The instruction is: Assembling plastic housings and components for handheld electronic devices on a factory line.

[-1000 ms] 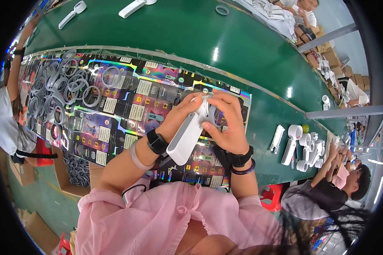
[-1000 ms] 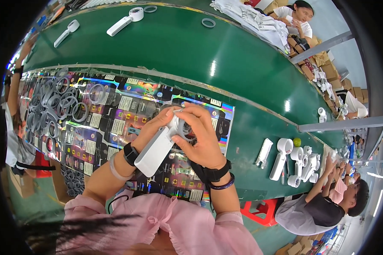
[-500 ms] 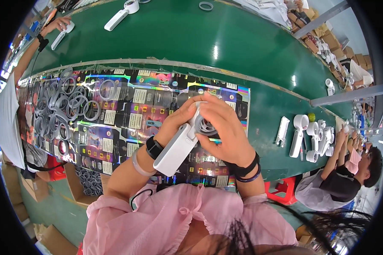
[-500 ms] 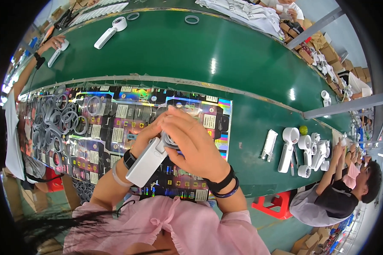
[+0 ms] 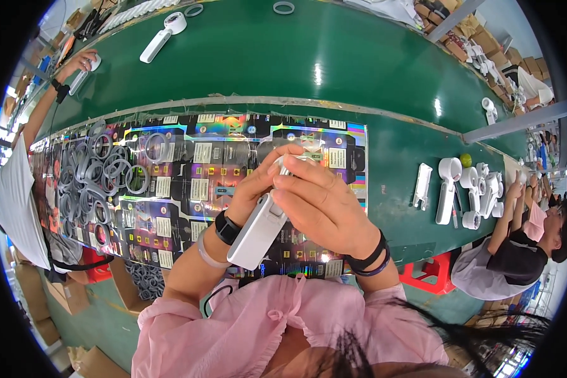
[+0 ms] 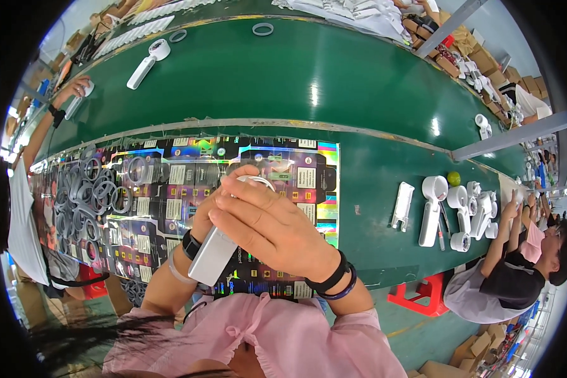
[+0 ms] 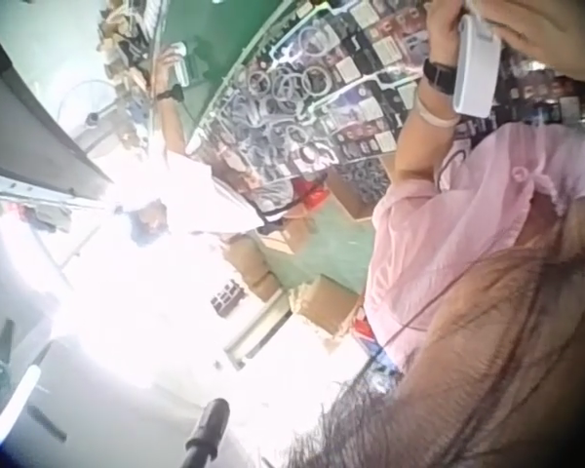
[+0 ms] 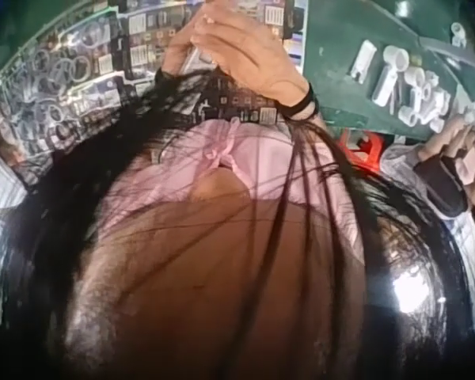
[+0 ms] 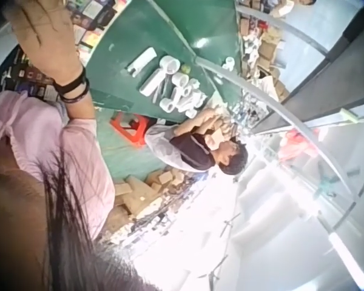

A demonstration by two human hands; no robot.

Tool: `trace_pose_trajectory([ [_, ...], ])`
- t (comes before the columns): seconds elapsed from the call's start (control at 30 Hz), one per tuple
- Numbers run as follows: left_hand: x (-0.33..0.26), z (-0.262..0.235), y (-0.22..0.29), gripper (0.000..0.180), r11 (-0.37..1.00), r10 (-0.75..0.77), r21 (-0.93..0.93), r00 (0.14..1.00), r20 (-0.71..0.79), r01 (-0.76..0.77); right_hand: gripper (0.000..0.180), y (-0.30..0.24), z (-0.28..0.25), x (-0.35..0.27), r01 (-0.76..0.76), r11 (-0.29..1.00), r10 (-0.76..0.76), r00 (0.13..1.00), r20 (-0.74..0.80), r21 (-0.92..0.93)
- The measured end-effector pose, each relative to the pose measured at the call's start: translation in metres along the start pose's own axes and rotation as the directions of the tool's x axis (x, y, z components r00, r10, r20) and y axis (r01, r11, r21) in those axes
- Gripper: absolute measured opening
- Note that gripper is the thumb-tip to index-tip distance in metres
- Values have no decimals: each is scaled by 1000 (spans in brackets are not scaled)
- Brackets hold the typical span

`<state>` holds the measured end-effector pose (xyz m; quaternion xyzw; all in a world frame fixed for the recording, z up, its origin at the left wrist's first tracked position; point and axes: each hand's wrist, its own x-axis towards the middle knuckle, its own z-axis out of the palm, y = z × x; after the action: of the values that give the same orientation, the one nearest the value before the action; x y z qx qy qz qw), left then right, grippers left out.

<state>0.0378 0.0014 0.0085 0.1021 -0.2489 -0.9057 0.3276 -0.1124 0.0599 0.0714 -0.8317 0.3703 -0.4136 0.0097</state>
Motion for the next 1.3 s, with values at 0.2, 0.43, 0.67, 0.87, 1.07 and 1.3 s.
trace_pose_trajectory([
  [0.2,0,4,2,46,1000,-25,-8,1000,-4,25,37,2,-1,-3,48,996,-48,999,-2,-77],
  [0.43,-1,10,5,47,1000,23,-7,999,-22,-23,36,1,-3,0,47,998,-48,998,-32,-37],
  [0.67,-4,9,6,56,1000,3,-31,1000,-27,-4,31,-1,-4,2,35,999,-35,999,-1,-28],
  [0.87,-4,6,6,53,1000,18,-11,1000,-11,-18,34,-7,-12,3,68,996,-67,998,11,-54],
  [1.07,-4,6,8,48,999,4,43,1000,-27,-3,37,-5,-10,2,66,995,-68,997,-26,-72],
  [1.3,-1,7,9,43,999,25,-22,999,37,-24,40,3,-6,-4,67,997,-63,989,-137,27],
])
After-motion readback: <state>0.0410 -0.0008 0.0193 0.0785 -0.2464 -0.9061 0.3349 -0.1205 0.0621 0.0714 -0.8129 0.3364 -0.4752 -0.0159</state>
